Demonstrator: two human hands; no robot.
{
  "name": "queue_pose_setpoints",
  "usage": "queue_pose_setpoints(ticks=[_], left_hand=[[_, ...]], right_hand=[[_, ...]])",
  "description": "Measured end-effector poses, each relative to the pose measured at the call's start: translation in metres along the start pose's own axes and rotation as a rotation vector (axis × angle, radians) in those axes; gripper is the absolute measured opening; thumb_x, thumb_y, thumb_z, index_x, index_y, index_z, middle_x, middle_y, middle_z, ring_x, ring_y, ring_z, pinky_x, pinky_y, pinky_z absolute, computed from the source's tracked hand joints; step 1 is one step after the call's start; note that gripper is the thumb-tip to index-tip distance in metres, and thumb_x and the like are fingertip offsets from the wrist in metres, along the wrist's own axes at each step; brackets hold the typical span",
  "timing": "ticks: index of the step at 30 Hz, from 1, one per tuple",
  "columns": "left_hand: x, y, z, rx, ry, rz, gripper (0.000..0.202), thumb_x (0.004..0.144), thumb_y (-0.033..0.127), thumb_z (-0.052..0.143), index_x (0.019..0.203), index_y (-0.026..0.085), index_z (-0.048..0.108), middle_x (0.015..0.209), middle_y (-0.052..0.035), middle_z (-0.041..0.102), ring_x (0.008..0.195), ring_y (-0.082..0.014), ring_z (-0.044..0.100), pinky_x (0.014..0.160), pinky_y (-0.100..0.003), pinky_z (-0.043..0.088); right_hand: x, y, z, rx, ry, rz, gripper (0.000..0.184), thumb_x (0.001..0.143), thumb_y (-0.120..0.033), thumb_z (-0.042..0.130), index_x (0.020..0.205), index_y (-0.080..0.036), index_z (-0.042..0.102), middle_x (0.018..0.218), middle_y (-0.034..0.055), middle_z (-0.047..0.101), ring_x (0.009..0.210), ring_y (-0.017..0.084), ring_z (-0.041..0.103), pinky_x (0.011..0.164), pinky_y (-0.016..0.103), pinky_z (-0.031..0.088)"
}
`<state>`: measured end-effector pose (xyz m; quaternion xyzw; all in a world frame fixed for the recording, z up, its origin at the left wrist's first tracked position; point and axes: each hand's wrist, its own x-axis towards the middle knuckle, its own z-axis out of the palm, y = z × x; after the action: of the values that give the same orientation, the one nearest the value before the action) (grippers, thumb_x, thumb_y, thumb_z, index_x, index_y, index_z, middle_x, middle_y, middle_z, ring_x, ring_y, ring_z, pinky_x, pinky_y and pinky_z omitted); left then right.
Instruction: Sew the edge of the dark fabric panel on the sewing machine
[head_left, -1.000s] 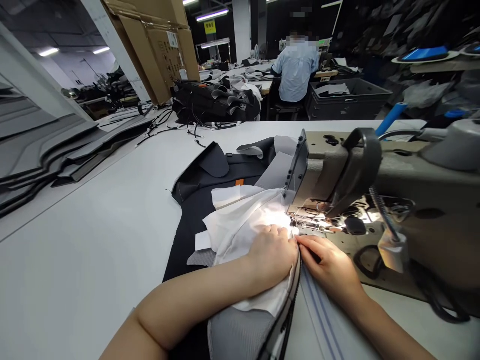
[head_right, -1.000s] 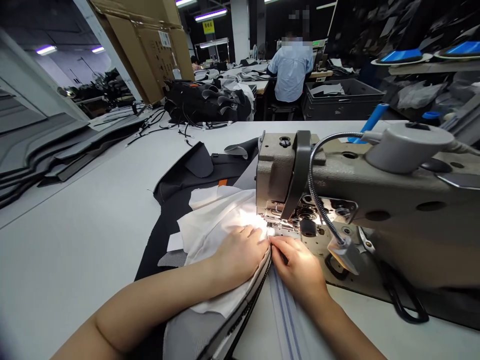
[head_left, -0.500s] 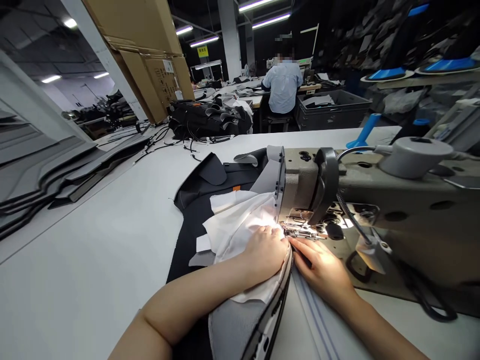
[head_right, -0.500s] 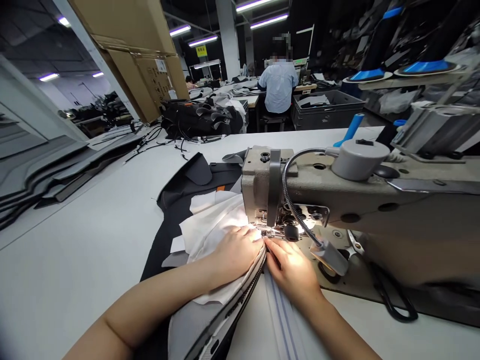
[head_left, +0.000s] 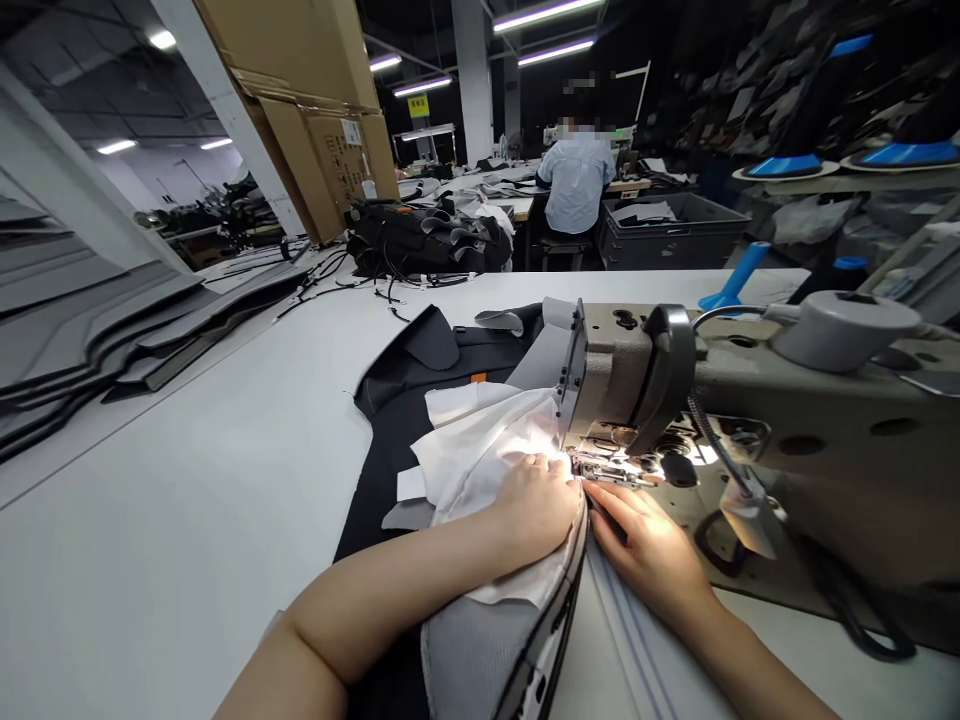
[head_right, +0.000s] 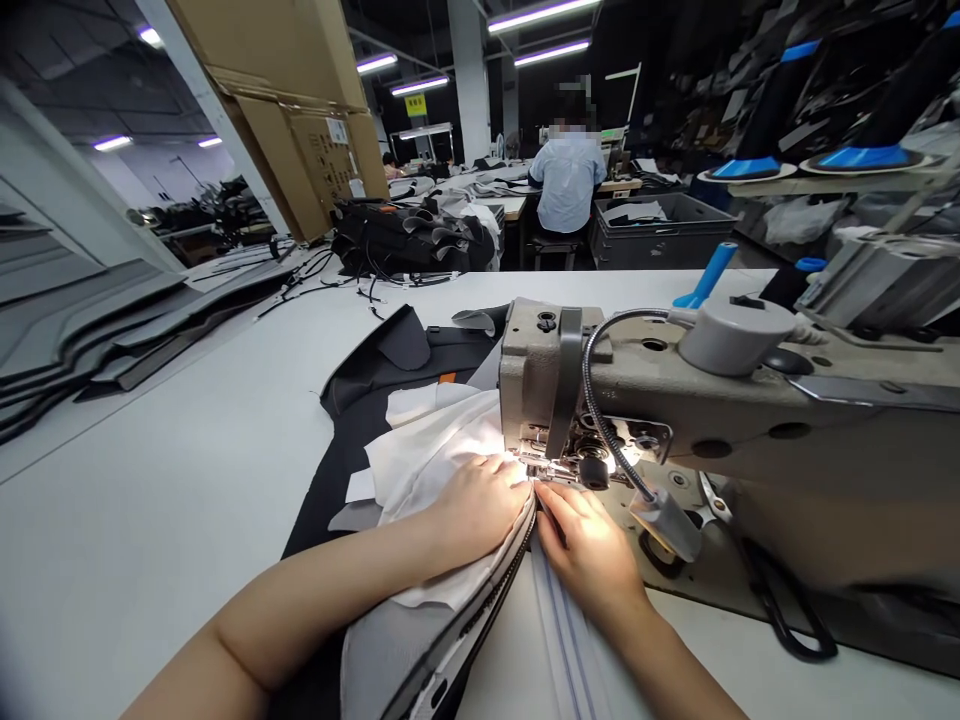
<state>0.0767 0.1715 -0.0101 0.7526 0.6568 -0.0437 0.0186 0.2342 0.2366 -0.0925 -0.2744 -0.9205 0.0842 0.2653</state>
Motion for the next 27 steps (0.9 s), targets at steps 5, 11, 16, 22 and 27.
queue_pose_setpoints(ticks=[5,11,16,22,27], left_hand=[[0.001,-0.002,0.003,0.005,0.022,0.02,0.029,0.094,0.016,0.037,0.096,0.011,0.065,0.103,-0.0116,0.061,0.099,-0.0253,0.057,0.084,-0.039,0.047],[0.001,-0.008,0.008,0.001,0.065,0.063,0.026,0.093,0.019,0.041,0.094,0.013,0.066,0.103,-0.0111,0.061,0.104,-0.0255,0.055,0.087,-0.038,0.044],[-0.018,-0.008,0.012,0.021,0.192,0.058,0.026,0.095,0.028,0.04,0.1,0.017,0.063,0.108,-0.0091,0.06,0.101,-0.0252,0.055,0.087,-0.04,0.042],[-0.104,-0.01,0.011,0.016,0.135,0.088,0.034,0.097,0.032,0.037,0.125,0.024,0.055,0.13,-0.0109,0.053,0.112,-0.0252,0.052,0.09,-0.039,0.039],[-0.151,-0.019,-0.012,-0.024,-0.029,0.138,0.03,0.092,0.035,0.046,0.113,0.022,0.064,0.118,-0.0104,0.061,0.1,-0.0247,0.057,0.085,-0.037,0.039]], right_hand=[[-0.001,-0.003,-0.003,0.022,0.006,-0.01,0.032,0.092,-0.03,0.041,0.118,-0.02,0.058,0.112,0.0037,0.065,0.099,0.019,0.06,0.082,0.031,0.052],[-0.002,-0.004,-0.004,-0.007,-0.013,0.022,0.03,0.088,-0.029,0.045,0.114,-0.023,0.058,0.108,0.0033,0.064,0.095,0.02,0.06,0.076,0.031,0.051],[-0.004,-0.007,-0.002,-0.06,-0.041,0.031,0.033,0.086,-0.023,0.043,0.115,-0.02,0.058,0.093,0.0056,0.064,0.084,0.021,0.062,0.065,0.032,0.05],[-0.035,-0.039,-0.014,0.135,-0.158,-0.196,0.034,0.089,-0.016,0.038,0.115,-0.024,0.058,0.086,0.0024,0.061,0.075,0.015,0.058,0.067,0.029,0.048],[-0.059,-0.002,-0.04,-0.038,0.048,-0.156,0.03,0.093,-0.033,0.038,0.103,-0.02,0.064,0.103,0.0102,0.062,0.09,0.025,0.058,0.078,0.04,0.048]])
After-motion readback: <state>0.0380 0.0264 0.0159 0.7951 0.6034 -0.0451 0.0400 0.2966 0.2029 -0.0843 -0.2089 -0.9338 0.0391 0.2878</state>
